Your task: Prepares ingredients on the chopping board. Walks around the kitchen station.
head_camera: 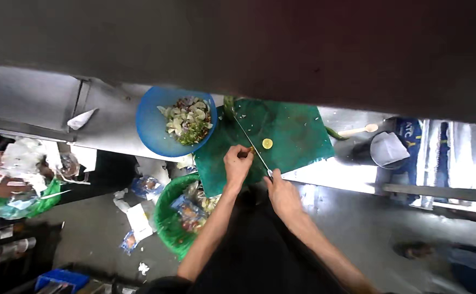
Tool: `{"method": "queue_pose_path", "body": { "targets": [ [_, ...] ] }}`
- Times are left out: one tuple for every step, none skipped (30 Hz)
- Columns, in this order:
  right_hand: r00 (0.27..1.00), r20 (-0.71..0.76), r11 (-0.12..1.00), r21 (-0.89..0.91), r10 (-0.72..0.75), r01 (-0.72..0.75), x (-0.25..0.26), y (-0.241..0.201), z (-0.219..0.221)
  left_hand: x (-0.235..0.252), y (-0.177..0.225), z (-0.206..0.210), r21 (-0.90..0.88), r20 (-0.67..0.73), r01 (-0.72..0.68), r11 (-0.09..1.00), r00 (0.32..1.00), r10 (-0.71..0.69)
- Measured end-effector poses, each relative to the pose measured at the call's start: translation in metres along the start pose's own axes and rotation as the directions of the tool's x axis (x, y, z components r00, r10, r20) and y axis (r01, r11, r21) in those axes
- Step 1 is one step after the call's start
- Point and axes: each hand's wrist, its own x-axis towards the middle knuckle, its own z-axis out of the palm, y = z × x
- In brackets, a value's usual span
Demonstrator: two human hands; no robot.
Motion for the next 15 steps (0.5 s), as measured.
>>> {"method": "queue_pose_path", "body": {
  "targets": [
    [1.0,-0.014,1.0,-0.004,-0.008,0.008,0.0,-0.001,0.0,0.0,0.0,0.0,0.002,-0.001,0.009,1.0,1.0,-0.009],
    [1.0,-0.003,1.0,-0.005,-0.003,0.003,-0.004,0.002,0.0,0.0,0.0,0.0,0.002,-0.001,0.01,1.0,1.0,-0.01],
    [0.999,0.036,1.0,-0.002,0.023,-0.023,-0.012,0.009,-0.002,0.001,-0.001,0.0,-0.004,0.006,0.011,1.0,1.0,-0.011],
    [0.994,0.087,0.998,-0.002,0.063,-0.063,-0.021,0.018,-0.003,0.001,0.0,-0.001,-0.017,0.019,0.017,1.0,1.0,-0.016],
    [0.986,0.134,0.995,-0.015,0.097,-0.096,-0.028,0.027,-0.003,0.0,0.002,-0.003,-0.032,0.032,0.023,0.999,0.999,-0.022],
    [0.979,0.164,0.993,-0.036,0.119,-0.115,-0.031,0.033,0.0,-0.001,0.001,-0.004,-0.032,0.035,0.019,0.999,0.999,-0.018],
    [0.98,0.157,0.992,-0.041,0.121,-0.116,-0.029,0.033,0.004,-0.003,0.0,-0.004,-0.021,0.038,0.004,1.0,0.999,-0.003],
    [0.984,0.138,0.993,-0.042,0.115,-0.11,-0.021,0.028,0.006,-0.003,-0.001,-0.003,-0.012,0.038,-0.011,1.0,0.999,0.011],
    [0.99,0.103,0.995,-0.036,0.097,-0.094,-0.011,0.02,0.008,-0.003,-0.002,-0.001,-0.012,0.04,-0.018,1.0,0.999,0.018],
    [0.996,0.062,0.998,-0.026,0.066,-0.065,-0.003,0.015,0.012,-0.004,-0.003,-0.001,-0.021,0.043,-0.023,1.0,0.999,0.024],
    [0.999,0.032,0.999,-0.009,0.038,-0.038,0.0,0.013,0.015,-0.005,-0.005,-0.002,-0.03,0.047,-0.026,0.999,0.999,0.027],
    [0.999,0.03,0.999,0.006,0.031,-0.031,-0.003,0.017,0.017,-0.005,-0.007,-0.004,-0.034,0.057,-0.032,0.999,0.998,0.034],
    [0.997,0.062,0.999,0.02,0.047,-0.048,-0.008,0.025,0.017,-0.004,-0.006,-0.008,-0.029,0.075,-0.047,0.998,0.996,0.049],
    [0.991,0.113,0.997,0.031,0.074,-0.078,-0.015,0.038,0.015,-0.002,-0.002,-0.014,-0.025,0.109,-0.064,0.998,0.992,0.067],
    [0.979,0.179,0.994,0.026,0.097,-0.103,-0.023,0.051,0.011,-0.002,0.001,-0.021,-0.017,0.147,-0.082,0.996,0.986,0.084]
  ]
}}
